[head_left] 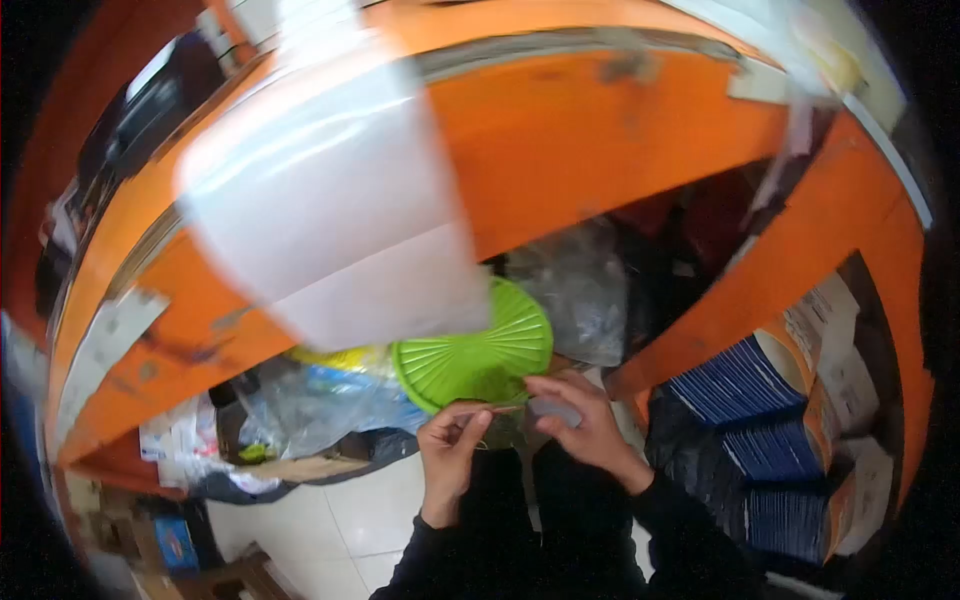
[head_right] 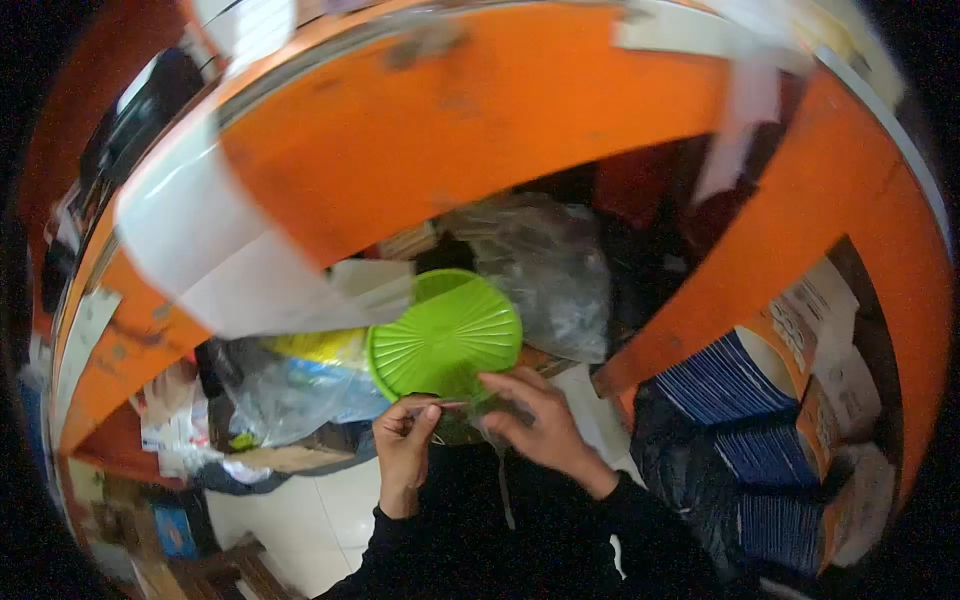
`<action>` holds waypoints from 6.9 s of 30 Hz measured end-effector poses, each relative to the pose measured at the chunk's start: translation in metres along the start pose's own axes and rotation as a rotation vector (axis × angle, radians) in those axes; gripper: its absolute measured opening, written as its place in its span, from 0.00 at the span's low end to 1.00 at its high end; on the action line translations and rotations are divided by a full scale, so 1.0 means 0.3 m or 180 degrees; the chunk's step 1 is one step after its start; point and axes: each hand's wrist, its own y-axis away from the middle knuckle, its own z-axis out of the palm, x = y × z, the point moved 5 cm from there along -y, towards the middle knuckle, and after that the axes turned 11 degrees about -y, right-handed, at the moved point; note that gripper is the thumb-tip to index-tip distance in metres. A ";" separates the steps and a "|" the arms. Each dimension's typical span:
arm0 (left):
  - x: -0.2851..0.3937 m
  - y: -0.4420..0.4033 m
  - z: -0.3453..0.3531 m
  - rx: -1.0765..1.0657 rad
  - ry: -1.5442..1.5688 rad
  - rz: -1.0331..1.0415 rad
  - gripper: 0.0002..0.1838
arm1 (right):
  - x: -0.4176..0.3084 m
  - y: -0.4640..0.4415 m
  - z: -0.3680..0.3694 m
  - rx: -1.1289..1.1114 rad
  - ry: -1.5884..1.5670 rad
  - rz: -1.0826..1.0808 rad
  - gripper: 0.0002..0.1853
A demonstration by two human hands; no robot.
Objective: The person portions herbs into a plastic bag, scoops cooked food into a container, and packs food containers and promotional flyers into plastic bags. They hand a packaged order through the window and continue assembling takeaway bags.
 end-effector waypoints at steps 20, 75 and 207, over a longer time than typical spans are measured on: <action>1.103 0.290 0.902 -0.2818 -0.0658 -0.0180 0.08 | -1.216 0.339 -0.531 0.3282 -0.1218 0.0501 0.06; 1.552 -0.064 1.812 -0.4349 -0.2929 0.0530 0.07 | -1.883 0.982 -1.474 0.3139 -0.0125 0.1968 0.20; 1.267 -0.412 2.918 -0.2399 -0.0932 0.1586 0.38 | -1.529 0.055 -2.557 0.0384 0.4420 0.1692 0.05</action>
